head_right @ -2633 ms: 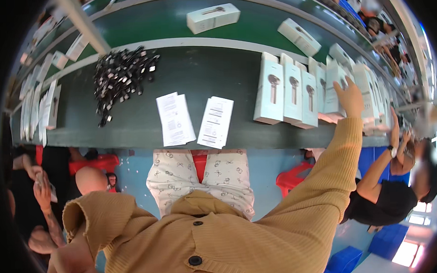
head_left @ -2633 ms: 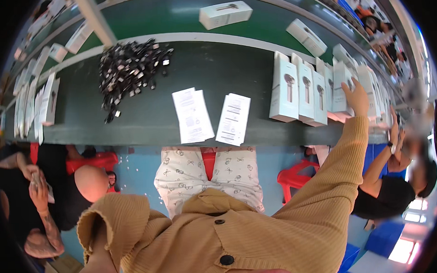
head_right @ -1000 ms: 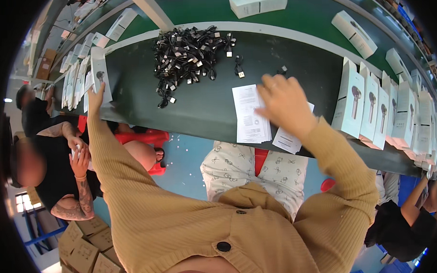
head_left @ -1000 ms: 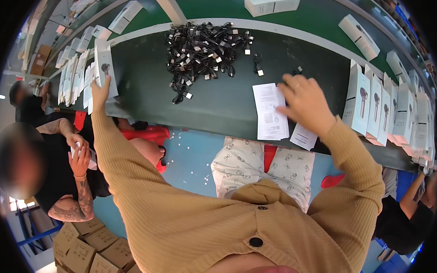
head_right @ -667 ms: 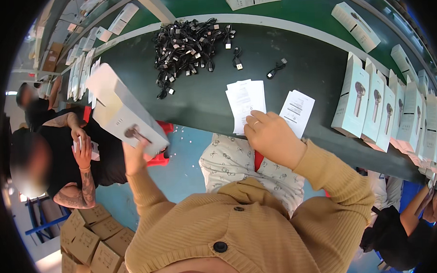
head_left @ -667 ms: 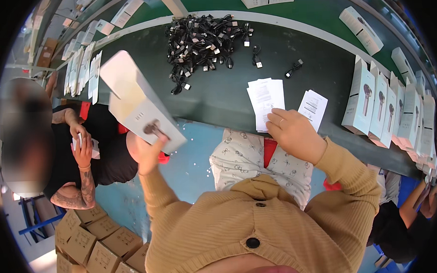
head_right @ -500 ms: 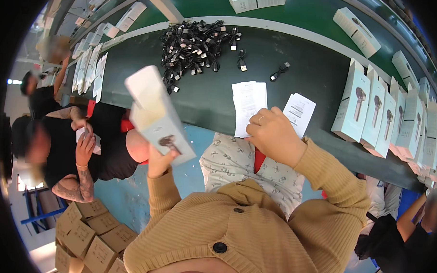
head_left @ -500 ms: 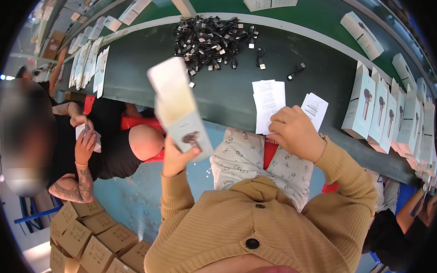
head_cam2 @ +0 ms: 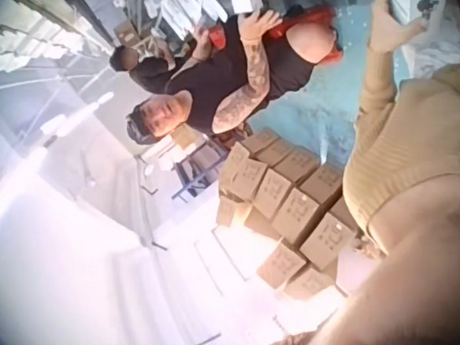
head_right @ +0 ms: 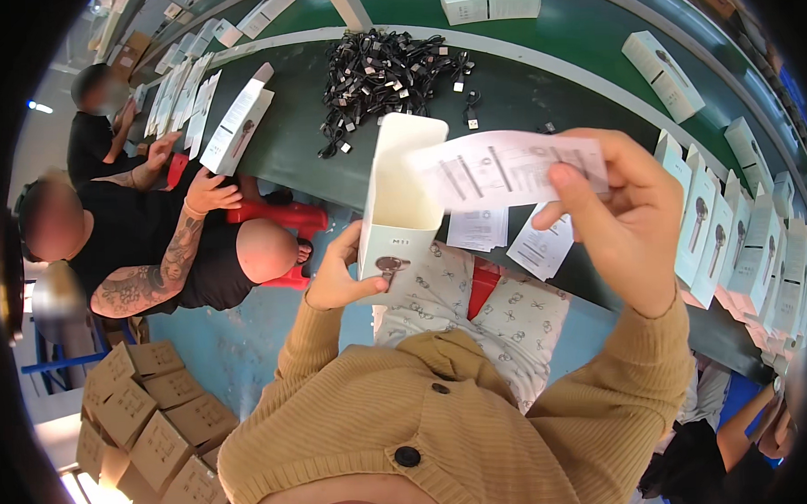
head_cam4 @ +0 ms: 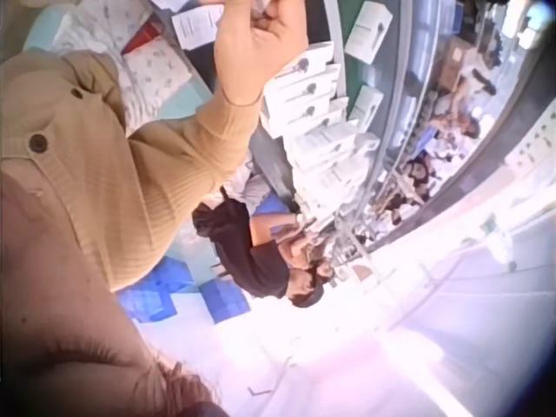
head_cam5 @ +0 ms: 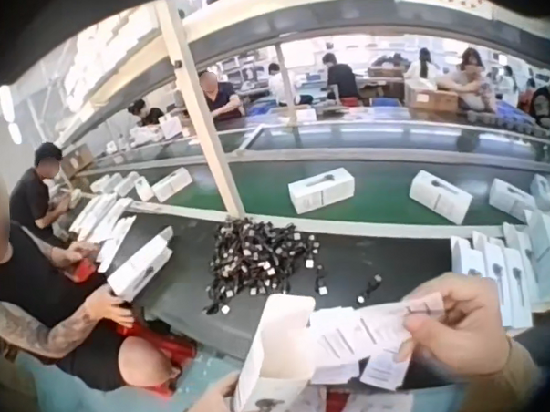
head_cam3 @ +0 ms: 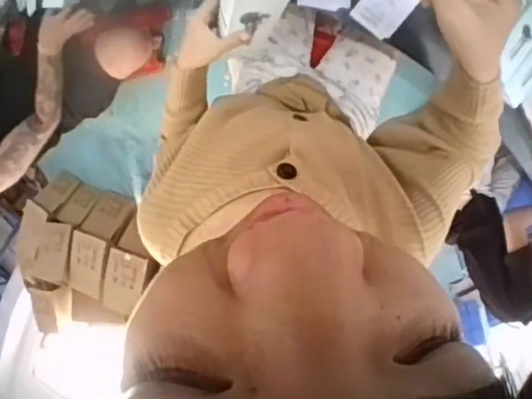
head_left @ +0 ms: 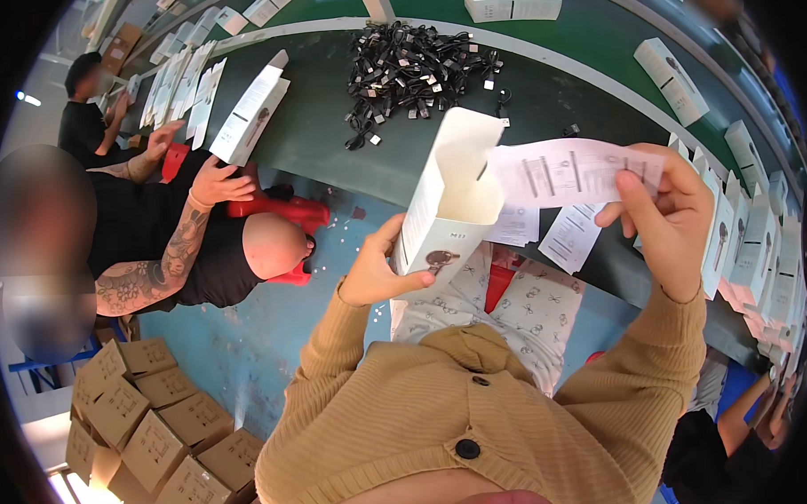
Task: Pack electronic components and instruction manuals into white product boxes on an assembly line.
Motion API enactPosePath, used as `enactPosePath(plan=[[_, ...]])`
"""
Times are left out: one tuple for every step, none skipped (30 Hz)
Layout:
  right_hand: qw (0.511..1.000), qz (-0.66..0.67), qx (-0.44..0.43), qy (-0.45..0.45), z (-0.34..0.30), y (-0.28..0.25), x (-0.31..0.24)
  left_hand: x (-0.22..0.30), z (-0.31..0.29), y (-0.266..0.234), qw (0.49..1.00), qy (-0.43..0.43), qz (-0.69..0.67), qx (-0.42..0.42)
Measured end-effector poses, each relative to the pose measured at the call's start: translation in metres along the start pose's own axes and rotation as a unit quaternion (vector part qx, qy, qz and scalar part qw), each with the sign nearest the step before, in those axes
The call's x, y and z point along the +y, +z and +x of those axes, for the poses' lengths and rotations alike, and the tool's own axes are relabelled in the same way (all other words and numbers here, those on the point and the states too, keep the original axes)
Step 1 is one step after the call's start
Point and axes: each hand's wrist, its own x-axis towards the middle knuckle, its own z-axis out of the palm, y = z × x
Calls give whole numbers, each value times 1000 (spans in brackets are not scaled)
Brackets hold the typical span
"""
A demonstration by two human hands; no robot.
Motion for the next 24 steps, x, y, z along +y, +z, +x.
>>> enactPosePath(plan=[[999, 7, -12, -50, 4, 7, 2, 0, 0, 2, 1000, 3, 7, -17], [999, 6, -11, -50, 7, 12, 5, 2, -1, 3, 1000, 4, 6, -18], [995, -48, -45, -76, 10, 16, 8, 3, -2, 5, 1000, 2, 2, -28], [986, -102, -79, -101, 13, 20, 11, 4, -4, 7, 999, 0, -1, -38], [981, -128, -111, -95, 14, 26, 14, 4, -4, 9, 999, -1, -2, -36], [981, -130, -110, -95, 15, 31, 19, 5, -2, 12, 999, -1, -1, -52], [957, -190, -153, -155, 16, 35, 25, 5, -2, 15, 998, -1, 1, -69], [925, -248, -194, -212, 15, 38, 27, 1, -2, 18, 997, 0, 0, -71], [924, -249, -195, -213, 16, 43, 25, -4, -1, 17, 996, 8, 21, -81], [917, -262, -218, -208, 15, 49, 22, -9, 0, 16, 995, 16, 41, -91], [908, -276, -241, -203, 16, 51, 20, -12, -2, 16, 995, 17, 39, -90], [906, -279, -244, -204, 21, 48, 21, -13, -6, 16, 997, 13, 25, -74], [925, -296, -171, -163, 29, 39, 24, -15, -9, 16, 998, 7, 10, -57], [937, -311, -99, -122, 40, 31, 28, -16, -11, 13, 999, 9, 6, -51], [906, -393, -51, -147, 52, 25, 43, -19, -14, 13, 999, 6, -10, -40], [863, -477, 3, -165, 60, 17, 65, -22, -15, 16, 999, 3, -30, -38], [812, -546, -5, -206, 66, 1, 97, -26, -14, 18, 998, 15, -49, -47], [754, -608, -16, -249, 69, -14, 123, -27, -15, 21, 997, 17, -60, -41], [748, -611, -29, -258, 70, -20, 136, -27, -15, 24, 997, 22, -66, -44], [769, -597, -64, -221, 73, -24, 143, -26, -14, 27, 996, 30, -70, -43], [787, -580, -102, -185, 77, -24, 145, -26, -15, 29, 996, 37, -77, -24], [781, -580, -115, -199, 78, -20, 139, -26, -16, 32, 988, 5, -155, -27], [788, -584, -121, -151, 77, -18, 132, -26, -17, 35, 972, -24, -233, -34], [794, -587, -123, -101, 75, -16, 126, -24, -19, 37, 971, -18, -237, -23]])
